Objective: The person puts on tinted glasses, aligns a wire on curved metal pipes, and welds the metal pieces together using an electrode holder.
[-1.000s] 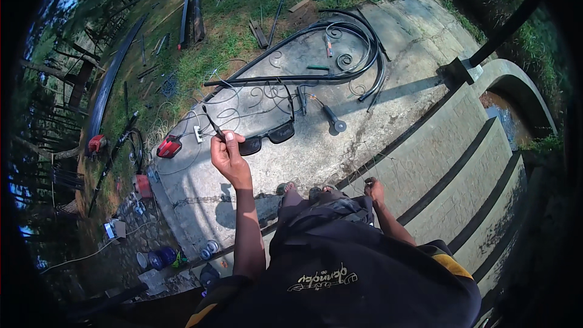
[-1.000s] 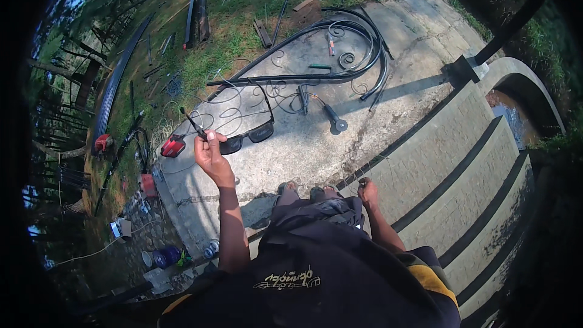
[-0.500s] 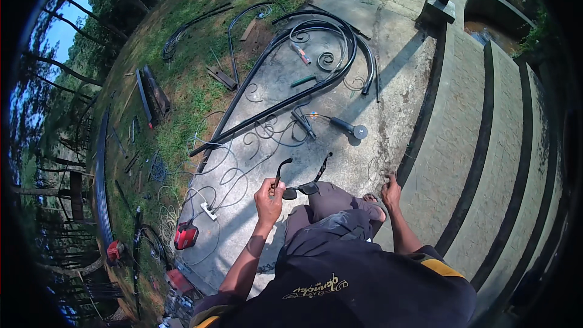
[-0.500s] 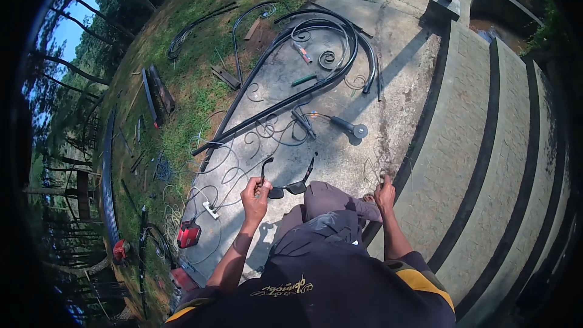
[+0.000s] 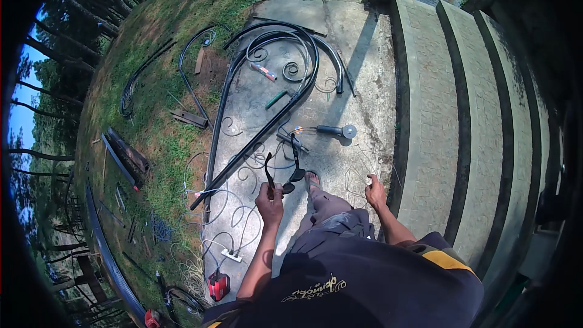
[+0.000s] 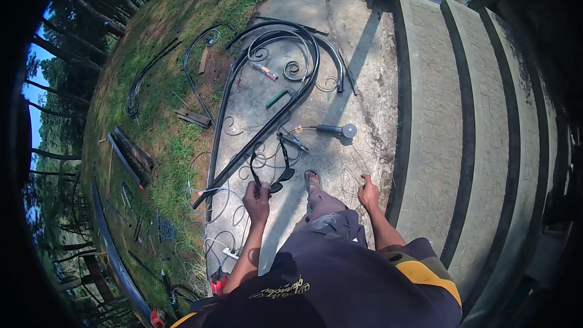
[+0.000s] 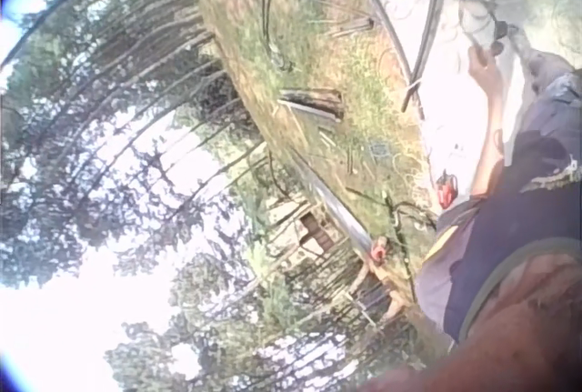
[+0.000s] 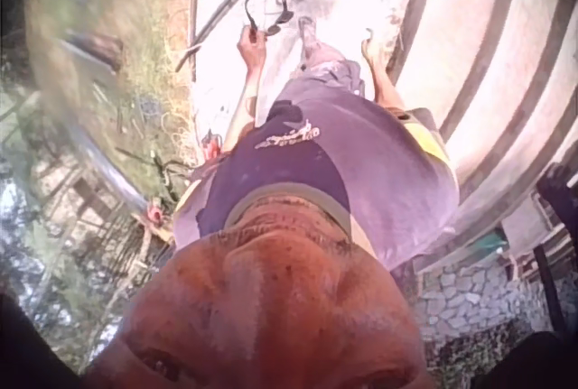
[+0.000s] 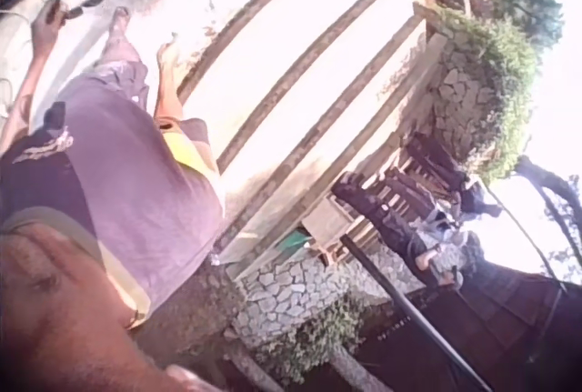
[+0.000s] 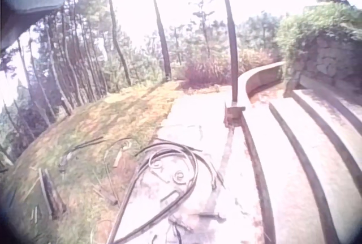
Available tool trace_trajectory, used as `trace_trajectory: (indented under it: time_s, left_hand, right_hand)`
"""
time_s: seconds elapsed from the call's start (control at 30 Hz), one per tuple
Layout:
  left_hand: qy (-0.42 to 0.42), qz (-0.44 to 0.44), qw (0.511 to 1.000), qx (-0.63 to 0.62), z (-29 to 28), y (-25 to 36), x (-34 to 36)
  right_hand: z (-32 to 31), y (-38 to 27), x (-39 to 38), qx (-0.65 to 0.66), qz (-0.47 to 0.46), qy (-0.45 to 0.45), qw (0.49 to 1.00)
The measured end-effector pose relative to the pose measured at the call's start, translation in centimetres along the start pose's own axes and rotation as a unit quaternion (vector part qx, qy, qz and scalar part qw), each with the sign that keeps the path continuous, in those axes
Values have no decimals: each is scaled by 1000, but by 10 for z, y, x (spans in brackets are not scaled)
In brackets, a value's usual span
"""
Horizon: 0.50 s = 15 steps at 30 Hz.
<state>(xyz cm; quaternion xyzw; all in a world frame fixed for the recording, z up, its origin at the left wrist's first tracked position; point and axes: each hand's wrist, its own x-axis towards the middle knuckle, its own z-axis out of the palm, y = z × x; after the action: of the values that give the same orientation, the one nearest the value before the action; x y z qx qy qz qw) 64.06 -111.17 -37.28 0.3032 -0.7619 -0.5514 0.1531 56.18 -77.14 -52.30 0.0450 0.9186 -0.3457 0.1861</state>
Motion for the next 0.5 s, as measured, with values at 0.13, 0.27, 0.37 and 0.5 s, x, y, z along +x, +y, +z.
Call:
trace_trajectory:
  time_s: [0.13, 0.27, 0.37, 0.5]
  left_hand:
    - [-1, 135, 989, 56, 0, 0, 55]
    - [-21, 85, 996, 19, 5, -23, 101]
    - [-69, 164, 982, 67, 34, -20, 134]
    - [-215, 173, 961, 15, 81, 29, 155]
  right_hand:
    - [-8, -31, 2, 24, 13, 16, 999]
    - [-7, -64, -6, 18, -9, 64, 998]
    - [-8, -71, -18, 17, 11, 144, 989]
    - [-9, -78, -57, 34, 106, 251, 962]
